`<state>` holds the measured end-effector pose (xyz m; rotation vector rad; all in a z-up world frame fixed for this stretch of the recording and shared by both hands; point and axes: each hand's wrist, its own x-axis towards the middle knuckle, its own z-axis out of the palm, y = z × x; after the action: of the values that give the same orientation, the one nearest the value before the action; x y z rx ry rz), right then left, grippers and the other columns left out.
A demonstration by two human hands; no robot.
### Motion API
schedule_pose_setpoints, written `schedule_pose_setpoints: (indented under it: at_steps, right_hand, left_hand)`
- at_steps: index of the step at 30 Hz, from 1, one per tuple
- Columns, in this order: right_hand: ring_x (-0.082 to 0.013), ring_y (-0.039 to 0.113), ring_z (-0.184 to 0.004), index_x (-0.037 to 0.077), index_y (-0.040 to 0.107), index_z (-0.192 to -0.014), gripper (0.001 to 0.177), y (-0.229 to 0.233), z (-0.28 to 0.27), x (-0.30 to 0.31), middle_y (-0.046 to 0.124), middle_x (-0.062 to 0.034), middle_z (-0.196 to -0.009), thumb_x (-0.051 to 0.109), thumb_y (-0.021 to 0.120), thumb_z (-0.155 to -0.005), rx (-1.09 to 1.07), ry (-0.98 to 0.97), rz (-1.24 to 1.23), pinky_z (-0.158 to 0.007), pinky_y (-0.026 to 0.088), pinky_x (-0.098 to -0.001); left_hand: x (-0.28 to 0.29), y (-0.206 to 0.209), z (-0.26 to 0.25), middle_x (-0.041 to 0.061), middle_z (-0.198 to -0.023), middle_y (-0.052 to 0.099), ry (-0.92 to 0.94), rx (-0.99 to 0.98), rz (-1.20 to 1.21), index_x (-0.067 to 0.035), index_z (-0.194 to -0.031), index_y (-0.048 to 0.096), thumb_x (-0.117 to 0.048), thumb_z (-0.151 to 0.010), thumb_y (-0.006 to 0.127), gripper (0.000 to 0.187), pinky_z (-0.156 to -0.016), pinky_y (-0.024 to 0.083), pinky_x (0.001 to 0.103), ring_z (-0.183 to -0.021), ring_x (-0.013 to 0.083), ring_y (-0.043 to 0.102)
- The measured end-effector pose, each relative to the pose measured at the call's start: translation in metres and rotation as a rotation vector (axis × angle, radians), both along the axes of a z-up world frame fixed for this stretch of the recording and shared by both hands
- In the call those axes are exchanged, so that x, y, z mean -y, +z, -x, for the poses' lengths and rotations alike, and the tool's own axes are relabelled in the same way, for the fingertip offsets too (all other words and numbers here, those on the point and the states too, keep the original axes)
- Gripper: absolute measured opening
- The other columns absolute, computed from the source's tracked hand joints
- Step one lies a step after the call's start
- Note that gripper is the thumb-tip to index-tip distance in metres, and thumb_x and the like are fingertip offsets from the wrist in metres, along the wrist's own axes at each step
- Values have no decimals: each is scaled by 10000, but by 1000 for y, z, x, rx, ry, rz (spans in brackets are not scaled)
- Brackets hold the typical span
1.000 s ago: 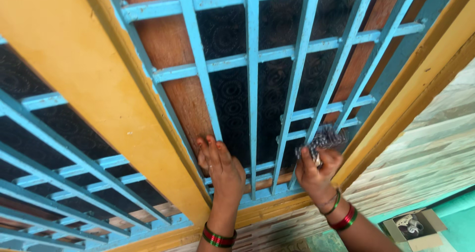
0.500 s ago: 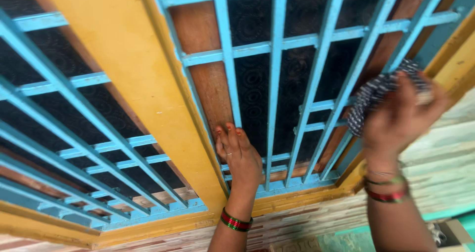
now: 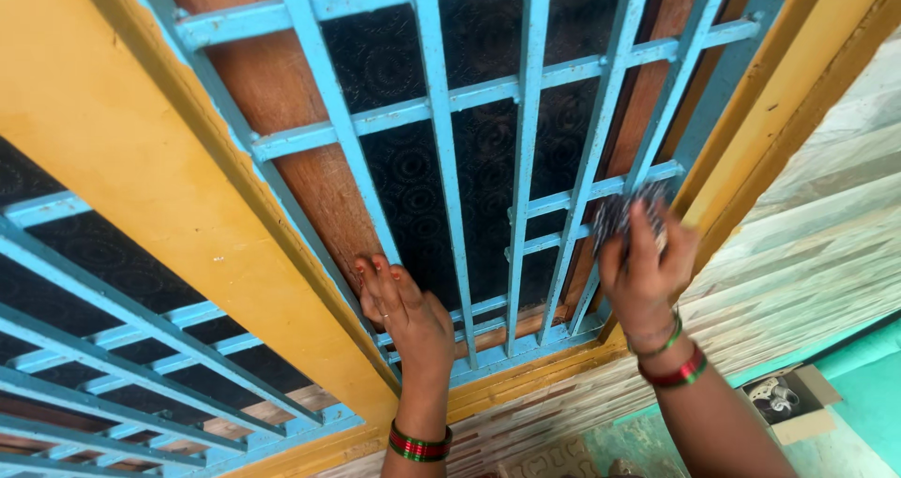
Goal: The person cleans a blue window grill with a cloth by hand, wiping the horizontal and vertical bars repeatedly.
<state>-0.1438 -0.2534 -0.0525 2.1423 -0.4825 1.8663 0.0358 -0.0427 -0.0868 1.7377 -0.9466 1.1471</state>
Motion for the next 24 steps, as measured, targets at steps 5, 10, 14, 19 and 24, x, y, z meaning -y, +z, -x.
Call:
schedule_pose_setpoints:
  at_steps: [5,10,14,19,24]
  right_hand:
    - [-367,650,-1035,62,600,-1299,501,-56,25,-19,641,-209,-1197,74,760,-824,-88,116,-118,-880,556,-441]
    - [-347,584,-1129,-36,493,-1427,503,27,39,-4,617,-198,-1290,65,738,-998,158,-100,90,-995,466,-517]
    - [-331,520,-1306,68,567,-1502,390,129,2,14,500,-181,-1429,12,635,-1122,251,-46,229,-1104,535,-458]
    - [-309,529,-1221,89,559,-1519,465,128,-30,-5,506,-147,-1451,-9,645,-1073,169,-38,133,-1006,474,-413]
    - [-309,509,-1065,121,654,-1439,511,22,-15,-12,555,-168,-1320,-66,671,-963,4,-107,95,-860,450,-402]
  left_hand:
    - [-1,1,-1,183,-1701,193,-71,-10,26,-109,-1659,138,203,-920,479,871,-1267,244,599,-1575,472,213]
    - [-3,7,0,214,-1657,233,-50,16,20,-70,-1627,176,185,-880,482,846,-1237,238,599,-1538,482,245]
    - [-3,4,-2,212,-1689,195,-109,1,8,-67,-1646,142,203,-911,474,851,-1289,234,583,-1569,491,202]
    - [-5,1,-5,202,-1697,173,-129,-4,-4,-88,-1654,120,212,-894,481,893,-1289,224,572,-1578,471,188]
    - [-7,1,-5,187,-1704,177,-128,3,-9,-97,-1656,111,210,-898,480,898,-1292,210,571,-1587,435,202]
